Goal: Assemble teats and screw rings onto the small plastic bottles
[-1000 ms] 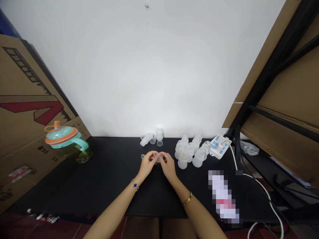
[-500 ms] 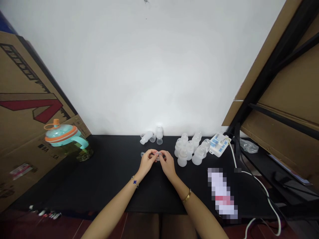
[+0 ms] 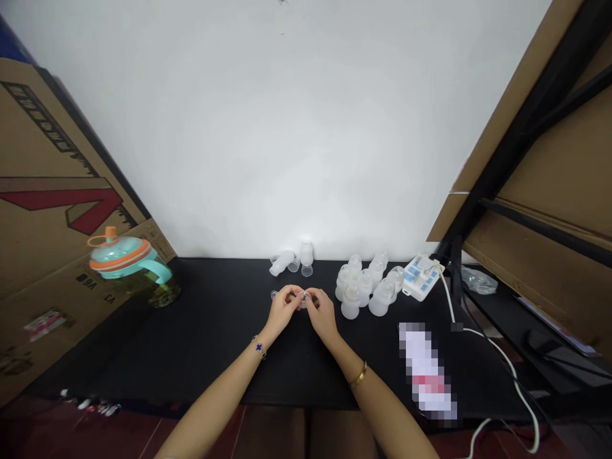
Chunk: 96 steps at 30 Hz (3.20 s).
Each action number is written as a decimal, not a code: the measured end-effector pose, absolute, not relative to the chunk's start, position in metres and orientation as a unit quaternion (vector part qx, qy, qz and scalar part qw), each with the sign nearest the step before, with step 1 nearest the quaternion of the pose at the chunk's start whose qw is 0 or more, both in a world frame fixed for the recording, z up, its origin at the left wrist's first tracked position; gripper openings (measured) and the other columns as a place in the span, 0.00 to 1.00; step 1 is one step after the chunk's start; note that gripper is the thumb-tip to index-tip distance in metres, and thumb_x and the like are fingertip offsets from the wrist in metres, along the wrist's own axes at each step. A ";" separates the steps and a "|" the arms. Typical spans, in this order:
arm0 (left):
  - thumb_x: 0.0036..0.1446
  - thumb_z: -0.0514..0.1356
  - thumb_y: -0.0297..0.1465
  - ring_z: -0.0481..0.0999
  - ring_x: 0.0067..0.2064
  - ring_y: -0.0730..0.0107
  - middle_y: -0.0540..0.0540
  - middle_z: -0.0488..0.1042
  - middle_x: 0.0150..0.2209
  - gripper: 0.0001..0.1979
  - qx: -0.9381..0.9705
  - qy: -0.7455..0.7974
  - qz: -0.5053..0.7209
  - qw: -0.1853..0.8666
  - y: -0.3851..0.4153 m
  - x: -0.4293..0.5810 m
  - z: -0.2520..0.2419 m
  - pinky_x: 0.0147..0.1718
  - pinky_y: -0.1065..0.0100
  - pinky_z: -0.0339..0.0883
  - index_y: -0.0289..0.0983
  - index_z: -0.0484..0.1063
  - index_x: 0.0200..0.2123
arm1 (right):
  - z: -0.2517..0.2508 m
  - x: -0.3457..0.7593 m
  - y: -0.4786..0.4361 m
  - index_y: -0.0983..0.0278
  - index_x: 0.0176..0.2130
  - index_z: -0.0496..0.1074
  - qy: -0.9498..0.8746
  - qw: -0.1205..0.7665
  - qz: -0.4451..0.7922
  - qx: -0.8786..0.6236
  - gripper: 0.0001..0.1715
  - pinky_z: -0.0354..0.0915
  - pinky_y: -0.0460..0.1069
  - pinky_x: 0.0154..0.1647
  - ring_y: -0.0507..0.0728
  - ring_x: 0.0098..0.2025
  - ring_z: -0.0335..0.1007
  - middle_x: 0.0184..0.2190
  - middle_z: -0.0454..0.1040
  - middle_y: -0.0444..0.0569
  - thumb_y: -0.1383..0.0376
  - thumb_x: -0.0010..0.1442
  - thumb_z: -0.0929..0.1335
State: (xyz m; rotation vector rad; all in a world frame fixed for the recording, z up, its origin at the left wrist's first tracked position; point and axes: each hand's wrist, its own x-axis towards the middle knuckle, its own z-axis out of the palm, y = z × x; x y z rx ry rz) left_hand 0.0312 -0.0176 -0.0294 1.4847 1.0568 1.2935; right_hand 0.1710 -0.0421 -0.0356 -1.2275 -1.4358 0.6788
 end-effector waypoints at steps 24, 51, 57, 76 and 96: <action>0.56 0.66 0.42 0.72 0.26 0.75 0.48 0.71 0.35 0.14 0.604 0.420 0.523 0.430 -0.015 0.031 -0.034 0.24 0.71 0.71 0.36 0.77 0.34 | -0.032 0.170 -0.042 0.62 0.38 0.78 -0.608 0.532 0.260 -0.529 0.17 0.63 0.48 0.27 0.53 0.25 0.65 0.33 0.76 0.49 0.55 0.62 0.65; 0.56 0.66 0.41 0.71 0.26 0.74 0.48 0.71 0.34 0.13 0.613 0.415 0.521 0.425 -0.015 0.031 -0.032 0.25 0.71 0.70 0.36 0.76 0.33 | -0.031 0.170 -0.042 0.62 0.36 0.78 -0.610 0.525 0.257 -0.536 0.15 0.63 0.48 0.26 0.52 0.23 0.64 0.31 0.74 0.46 0.56 0.61 0.66; 0.57 0.65 0.39 0.71 0.28 0.73 0.47 0.71 0.34 0.11 0.627 0.419 0.517 0.404 -0.014 0.029 -0.033 0.26 0.72 0.69 0.36 0.77 0.33 | -0.031 0.169 -0.042 0.62 0.37 0.78 -0.610 0.528 0.261 -0.531 0.15 0.63 0.48 0.25 0.52 0.23 0.64 0.31 0.74 0.47 0.55 0.61 0.66; 0.57 0.65 0.38 0.70 0.27 0.74 0.48 0.71 0.34 0.10 0.629 0.427 0.517 0.394 -0.015 0.030 -0.031 0.25 0.72 0.66 0.36 0.77 0.33 | -0.033 0.169 -0.043 0.62 0.36 0.77 -0.607 0.529 0.259 -0.534 0.15 0.63 0.48 0.26 0.52 0.23 0.65 0.31 0.74 0.47 0.56 0.61 0.66; 0.58 0.64 0.39 0.70 0.27 0.75 0.48 0.71 0.35 0.11 0.637 0.422 0.514 0.389 -0.013 0.030 -0.035 0.25 0.73 0.67 0.36 0.76 0.33 | -0.035 0.170 -0.041 0.62 0.36 0.77 -0.607 0.534 0.264 -0.526 0.15 0.62 0.48 0.26 0.53 0.23 0.64 0.31 0.74 0.48 0.55 0.62 0.66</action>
